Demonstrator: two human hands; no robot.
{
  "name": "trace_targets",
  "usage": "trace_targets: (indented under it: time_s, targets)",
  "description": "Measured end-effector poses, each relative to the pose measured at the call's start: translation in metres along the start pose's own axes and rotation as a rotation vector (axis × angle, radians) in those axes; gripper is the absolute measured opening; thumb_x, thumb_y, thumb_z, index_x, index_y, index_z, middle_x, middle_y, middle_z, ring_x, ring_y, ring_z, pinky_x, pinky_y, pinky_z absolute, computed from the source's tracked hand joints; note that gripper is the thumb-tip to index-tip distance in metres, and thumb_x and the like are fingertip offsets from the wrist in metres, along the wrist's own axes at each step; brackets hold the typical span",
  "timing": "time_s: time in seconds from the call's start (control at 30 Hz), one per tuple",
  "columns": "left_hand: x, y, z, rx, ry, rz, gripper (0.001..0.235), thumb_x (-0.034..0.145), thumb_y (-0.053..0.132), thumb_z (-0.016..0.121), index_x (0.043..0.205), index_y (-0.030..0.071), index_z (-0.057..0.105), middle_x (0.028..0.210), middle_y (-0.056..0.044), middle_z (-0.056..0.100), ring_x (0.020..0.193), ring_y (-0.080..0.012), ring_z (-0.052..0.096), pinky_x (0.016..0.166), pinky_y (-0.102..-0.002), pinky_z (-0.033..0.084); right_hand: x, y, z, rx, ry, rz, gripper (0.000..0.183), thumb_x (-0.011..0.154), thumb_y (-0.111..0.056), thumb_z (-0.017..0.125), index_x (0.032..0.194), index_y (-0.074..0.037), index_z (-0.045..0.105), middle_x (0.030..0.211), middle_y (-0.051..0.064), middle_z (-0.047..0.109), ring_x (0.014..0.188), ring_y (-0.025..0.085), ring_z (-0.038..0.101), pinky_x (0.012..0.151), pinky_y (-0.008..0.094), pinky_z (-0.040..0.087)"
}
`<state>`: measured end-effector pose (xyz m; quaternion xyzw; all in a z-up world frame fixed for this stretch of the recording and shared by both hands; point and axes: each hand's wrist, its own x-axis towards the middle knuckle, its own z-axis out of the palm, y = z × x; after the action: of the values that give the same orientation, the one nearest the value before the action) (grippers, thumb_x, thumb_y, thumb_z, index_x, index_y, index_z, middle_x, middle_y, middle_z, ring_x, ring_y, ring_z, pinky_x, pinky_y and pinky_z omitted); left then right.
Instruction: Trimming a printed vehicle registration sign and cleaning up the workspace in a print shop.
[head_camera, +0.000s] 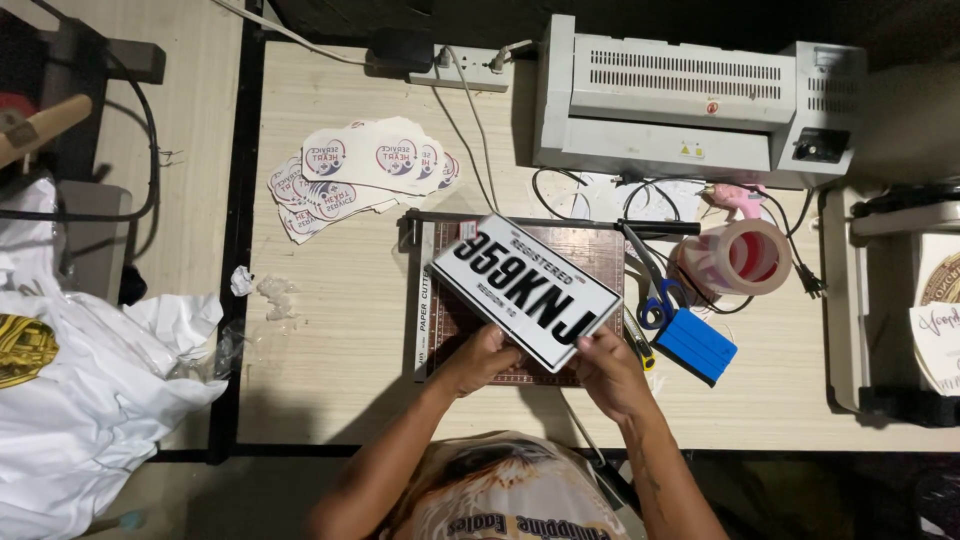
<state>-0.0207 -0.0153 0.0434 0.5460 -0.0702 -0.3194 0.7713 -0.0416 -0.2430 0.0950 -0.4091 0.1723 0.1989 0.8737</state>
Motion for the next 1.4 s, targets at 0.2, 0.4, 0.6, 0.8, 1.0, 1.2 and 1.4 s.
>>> trace_targets:
  time_s: [0.2, 0.4, 0.6, 0.8, 1.0, 1.2, 1.4]
  targets:
    - [0.001, -0.015, -0.003, -0.087, -0.102, -0.039, 0.019, 0.097, 0.006, 0.062, 0.115, 0.004, 0.059, 0.094, 0.000, 0.062, 0.084, -0.0127, 0.057, 0.077, -0.032, 0.052, 0.017, 0.035, -0.021, -0.157, 0.191, -0.070, 0.041, 0.087, -0.012, 0.076, 0.124, -0.006, 0.060, 0.107, -0.001, 0.068, 0.090, 0.008, 0.060, 0.077, 0.023, 0.049]
    - [-0.005, 0.004, 0.004, -0.080, -0.197, -0.095, 0.013, 0.095, 0.012, 0.066, 0.100, 0.010, 0.054, 0.085, 0.004, 0.051, 0.074, -0.0080, 0.049, 0.067, -0.027, 0.044, 0.013, 0.032, 0.009, -0.705, 0.448, -0.342, 0.045, 0.081, -0.021, 0.088, 0.103, -0.003, 0.053, 0.090, 0.002, 0.054, 0.080, 0.013, 0.051, 0.072, 0.026, 0.046]
    - [0.001, -0.024, -0.012, 0.020, -0.218, -0.154, 0.019, 0.095, 0.012, 0.067, 0.102, 0.009, 0.050, 0.084, 0.002, 0.046, 0.073, -0.0098, 0.044, 0.065, -0.026, 0.042, 0.010, 0.010, 0.034, -1.246, 0.617, -0.584, 0.080, 0.070, -0.032, 0.097, 0.121, 0.005, 0.047, 0.115, 0.017, 0.047, 0.102, 0.026, 0.052, 0.088, 0.040, 0.049]
    - [0.009, 0.031, -0.016, 0.184, -0.237, 0.009, 0.047, 0.097, 0.020, 0.060, 0.143, 0.015, 0.059, 0.120, 0.003, 0.065, 0.088, -0.0117, 0.053, 0.086, -0.036, 0.050, 0.023, -0.003, 0.003, -1.142, 0.532, -0.653, 0.075, 0.089, -0.024, 0.083, 0.146, 0.004, 0.041, 0.133, 0.020, 0.051, 0.119, 0.027, 0.054, 0.101, 0.039, 0.047]
    - [0.004, 0.023, -0.037, 0.421, -0.328, -0.054, 0.043, 0.103, 0.031, 0.060, 0.145, 0.024, 0.065, 0.098, -0.004, 0.060, 0.079, -0.0164, 0.053, 0.088, -0.044, 0.055, 0.025, -0.001, -0.013, -0.592, 0.329, -0.225, 0.047, 0.096, -0.009, 0.067, 0.139, -0.001, 0.049, 0.091, 0.007, 0.065, 0.082, 0.013, 0.064, 0.077, 0.027, 0.052]
    - [-0.043, -0.032, -0.054, 0.068, -0.059, -0.332, 0.034, 0.104, 0.013, 0.058, 0.135, 0.006, 0.070, 0.084, -0.003, 0.051, 0.073, -0.0141, 0.047, 0.069, -0.033, 0.045, 0.020, 0.035, -0.031, -0.635, 0.283, -0.118, 0.020, 0.101, 0.000, 0.059, 0.120, 0.001, 0.061, 0.102, 0.008, 0.072, 0.084, 0.012, 0.063, 0.078, 0.026, 0.054]
    - [-0.077, -0.047, -0.043, -0.275, 0.227, -0.299, 0.031, 0.099, 0.012, 0.052, 0.121, -0.001, 0.069, 0.088, -0.004, 0.062, 0.074, -0.0138, 0.058, 0.066, -0.029, 0.053, 0.010, 0.054, -0.053, -0.730, 0.144, -0.049, 0.024, 0.099, 0.008, 0.054, 0.118, 0.003, 0.067, 0.105, 0.008, 0.073, 0.093, 0.014, 0.069, 0.086, 0.027, 0.058]
